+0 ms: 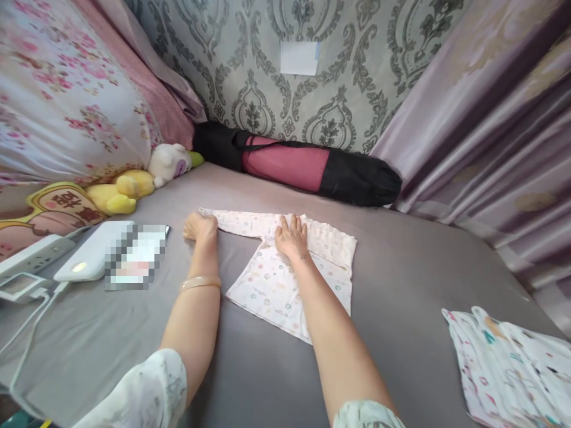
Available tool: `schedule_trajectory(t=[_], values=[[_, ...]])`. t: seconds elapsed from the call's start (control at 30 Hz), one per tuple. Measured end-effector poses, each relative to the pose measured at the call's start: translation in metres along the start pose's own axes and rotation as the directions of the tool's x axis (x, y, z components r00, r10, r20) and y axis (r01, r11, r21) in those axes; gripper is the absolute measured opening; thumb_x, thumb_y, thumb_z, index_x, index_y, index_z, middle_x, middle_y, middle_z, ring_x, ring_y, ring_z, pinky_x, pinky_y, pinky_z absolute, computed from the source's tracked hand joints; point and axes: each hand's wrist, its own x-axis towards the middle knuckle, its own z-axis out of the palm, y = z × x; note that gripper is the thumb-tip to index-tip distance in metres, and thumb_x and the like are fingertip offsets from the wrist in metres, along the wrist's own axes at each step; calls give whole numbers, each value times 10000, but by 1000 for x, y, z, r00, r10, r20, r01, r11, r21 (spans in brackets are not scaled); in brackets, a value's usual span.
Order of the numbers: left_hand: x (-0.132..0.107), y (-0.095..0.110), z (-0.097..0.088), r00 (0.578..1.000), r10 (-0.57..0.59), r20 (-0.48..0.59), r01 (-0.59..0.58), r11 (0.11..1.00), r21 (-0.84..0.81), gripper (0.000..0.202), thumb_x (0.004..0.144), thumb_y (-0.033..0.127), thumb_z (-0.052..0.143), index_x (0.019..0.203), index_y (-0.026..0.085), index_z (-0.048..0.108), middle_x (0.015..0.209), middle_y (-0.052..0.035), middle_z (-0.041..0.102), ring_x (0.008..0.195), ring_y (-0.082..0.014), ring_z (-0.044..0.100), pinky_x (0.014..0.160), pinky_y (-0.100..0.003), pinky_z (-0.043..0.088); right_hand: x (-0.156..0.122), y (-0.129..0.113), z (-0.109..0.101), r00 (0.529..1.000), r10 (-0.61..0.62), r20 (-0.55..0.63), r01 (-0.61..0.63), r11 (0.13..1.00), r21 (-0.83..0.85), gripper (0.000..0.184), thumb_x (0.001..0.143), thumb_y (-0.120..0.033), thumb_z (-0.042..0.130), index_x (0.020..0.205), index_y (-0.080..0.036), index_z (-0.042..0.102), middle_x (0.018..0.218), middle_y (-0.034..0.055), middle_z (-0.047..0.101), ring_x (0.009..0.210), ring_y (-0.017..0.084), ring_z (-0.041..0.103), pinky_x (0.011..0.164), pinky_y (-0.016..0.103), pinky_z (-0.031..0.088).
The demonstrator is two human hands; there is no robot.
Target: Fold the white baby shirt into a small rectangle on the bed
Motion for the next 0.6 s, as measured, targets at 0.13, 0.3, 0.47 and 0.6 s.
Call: schedule_trajectory(t=[0.13,0.3,0.47,0.6], values=[[7,9,-2,992,0,125,31,968,-250,237,768,225,590,996,178,634,1138,-172,664,1195,-369,552,965,-533,440,-1,-4,-4,995,-71,-68,69,997,-33,560,989,-331,254,1513,-140,301,1597,122,217,1484,250,102,1192,465,44],[10,33,-3,918,16,396,308,600,-738,233,861,191,532,1082,148,595,962,-75,713,1018,-222,670,803,-318,557,-2,-14,2,990,-143,-9,143,989,33,584,1001,-351,212,1517,-86,275,1604,100,199,1486,220,98,1197,387,91],[3,53,-6,792,247,558,481,309,-820,267,949,196,428,1113,109,620,965,-114,729,1022,-223,680,859,-324,564,-4,-20,4,994,-113,8,113,993,46,663,991,-511,220,1526,-121,263,1613,100,156,1488,245,74,1195,439,47],[-12,69,-7,751,338,567,548,161,-821,299,961,171,409,1172,85,603,989,-117,727,1069,-230,666,909,-353,554,-5,-22,3,995,-96,12,96,994,52,745,964,-607,236,1535,-130,242,1615,97,146,1488,257,62,1194,445,40]])
